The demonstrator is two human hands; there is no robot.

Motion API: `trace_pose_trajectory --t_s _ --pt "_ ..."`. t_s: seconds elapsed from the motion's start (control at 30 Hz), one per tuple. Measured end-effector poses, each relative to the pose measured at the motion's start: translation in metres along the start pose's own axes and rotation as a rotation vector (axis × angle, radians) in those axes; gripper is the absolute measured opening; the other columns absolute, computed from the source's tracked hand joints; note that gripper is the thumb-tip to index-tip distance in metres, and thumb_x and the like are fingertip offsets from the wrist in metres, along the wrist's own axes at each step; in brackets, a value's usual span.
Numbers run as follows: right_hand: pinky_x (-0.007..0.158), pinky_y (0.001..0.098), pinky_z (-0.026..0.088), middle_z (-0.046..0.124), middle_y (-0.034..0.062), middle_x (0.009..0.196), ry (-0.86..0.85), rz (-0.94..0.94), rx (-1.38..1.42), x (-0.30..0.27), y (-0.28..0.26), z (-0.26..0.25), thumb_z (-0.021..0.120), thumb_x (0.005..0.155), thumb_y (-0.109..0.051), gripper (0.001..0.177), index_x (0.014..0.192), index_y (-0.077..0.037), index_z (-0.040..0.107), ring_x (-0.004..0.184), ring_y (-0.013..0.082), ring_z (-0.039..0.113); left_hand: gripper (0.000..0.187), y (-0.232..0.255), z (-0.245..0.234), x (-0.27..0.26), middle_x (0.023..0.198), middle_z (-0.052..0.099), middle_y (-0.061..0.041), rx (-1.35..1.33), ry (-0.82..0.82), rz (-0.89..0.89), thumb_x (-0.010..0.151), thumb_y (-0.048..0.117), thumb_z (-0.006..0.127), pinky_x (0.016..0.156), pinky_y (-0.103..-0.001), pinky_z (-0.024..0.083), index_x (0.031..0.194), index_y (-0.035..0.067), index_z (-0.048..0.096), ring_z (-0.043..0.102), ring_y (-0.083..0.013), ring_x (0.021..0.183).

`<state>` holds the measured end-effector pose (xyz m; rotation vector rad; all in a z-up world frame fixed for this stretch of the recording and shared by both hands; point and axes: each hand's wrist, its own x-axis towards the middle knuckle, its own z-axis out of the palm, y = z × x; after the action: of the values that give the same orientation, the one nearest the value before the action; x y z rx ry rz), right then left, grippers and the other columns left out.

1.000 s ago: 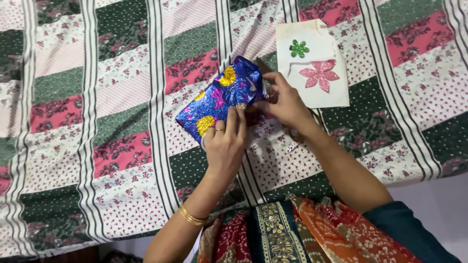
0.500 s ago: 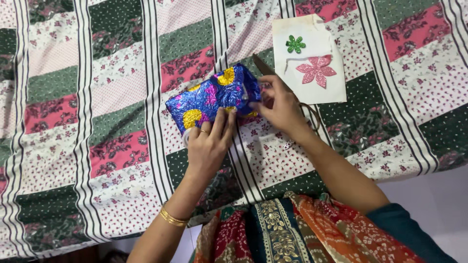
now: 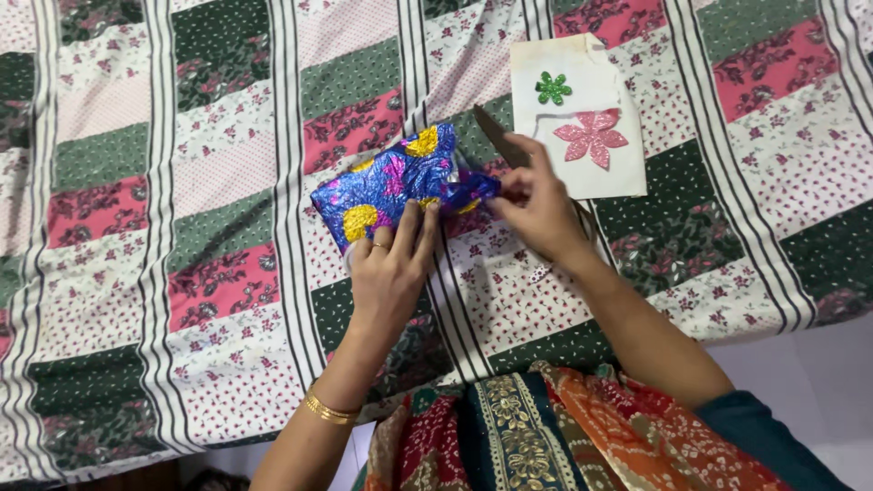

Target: The person decorates a small blue gift box by attaching a yellow heart-shaped embellishment and a white ribbon. They use scissors to cut the ribbon and tape to secure the decorations. The person adjusts the placement of the embellishments and trims excess ribbon.

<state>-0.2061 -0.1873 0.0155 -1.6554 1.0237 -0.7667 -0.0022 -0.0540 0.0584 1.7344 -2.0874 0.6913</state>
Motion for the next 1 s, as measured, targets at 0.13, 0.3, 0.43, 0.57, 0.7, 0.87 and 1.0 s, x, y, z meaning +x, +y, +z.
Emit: trace_pose_trajectory --t_s 0.13,0.3,0.43,0.57,0.7,0.87,1.0 --pt "0.09 0.0324 0.057 0.069 0.013 0.105 0.119 -0.09 0.199 -0.005 0.004 -0.014 0.069 0.094 0.009 0.078 0.159 -0.009 0.031 0.096 0.0202 0.068 0.049 -0.006 -0.002 -0.008 0.132 0.069 -0.008 0.008 -0.029 0.025 0.092 0.015 0.062 0.068 -0.032 0.044 0.141 0.012 0.065 0.06 -0.0176 0.081" --pt "0.093 0.0272 0.054 0.073 0.0086 0.11 0.008 0.199 0.253 0.001 0.001 -0.01 0.072 0.096 -0.003 0.079 0.159 -0.011 0.025 0.103 0.0139 0.07 0.047 -0.006 0.006 -0.01 0.136 0.067 -0.008 -0.017 0.015 0.034 0.095 0.017 0.061 0.07 -0.033 0.043 0.141 0.012 0.064 0.06 -0.0175 0.084" --pt "0.095 0.0273 0.056 0.074 0.0097 0.107 -0.104 -0.113 0.353 0.003 -0.001 0.007 0.073 0.087 0.009 0.087 0.157 -0.006 0.024 0.102 0.0145 0.07 0.047 -0.017 0.004 -0.017 0.137 0.067 -0.007 -0.018 0.003 0.049 0.094 0.016 0.06 0.069 -0.034 0.042 0.141 0.013 0.065 0.057 -0.0178 0.08" --pt "0.082 0.0282 0.05 0.07 0.0104 0.095 0.005 -0.175 0.182 -0.004 -0.002 0.006 0.066 0.09 0.013 0.083 0.162 -0.007 0.028 0.087 0.0155 0.063 0.047 -0.032 0.004 -0.019 0.14 0.065 -0.007 -0.01 -0.03 0.07 0.095 0.015 0.058 0.07 -0.034 0.042 0.142 0.014 0.065 0.056 -0.0169 0.081" --pt "0.092 0.0306 0.059 0.073 0.0076 0.101 0.2 -0.24 0.086 -0.017 -0.005 -0.015 0.059 0.093 0.011 0.067 0.153 -0.005 0.035 0.098 0.016 0.073 0.048 -0.026 0.001 -0.018 0.138 0.067 -0.01 -0.011 -0.041 0.073 0.091 0.011 0.061 0.07 -0.033 0.045 0.14 0.013 0.066 0.06 -0.0175 0.082" --pt "0.091 0.0448 0.052 0.065 0.0178 0.11 0.263 -0.251 -0.717 -0.056 -0.004 -0.047 0.07 0.088 -0.002 0.035 0.122 -0.001 0.061 0.105 0.0306 0.064 0.033 0.014 -0.014 -0.026 0.116 0.07 -0.013 -0.409 0.098 -0.126 0.093 0.005 0.072 0.069 -0.034 0.05 0.125 0.007 0.071 0.067 -0.0235 0.081" --pt "0.092 0.0477 0.051 0.062 0.0194 0.111 0.126 -0.145 -0.794 -0.08 0.004 -0.045 0.07 0.088 -0.009 0.031 0.116 0.001 0.063 0.103 0.0338 0.061 0.019 0.025 -0.006 -0.023 0.1 0.072 -0.007 -0.784 -0.061 -0.481 0.092 0.006 0.075 0.069 -0.032 0.054 0.111 0.01 0.075 0.07 -0.0238 0.078"
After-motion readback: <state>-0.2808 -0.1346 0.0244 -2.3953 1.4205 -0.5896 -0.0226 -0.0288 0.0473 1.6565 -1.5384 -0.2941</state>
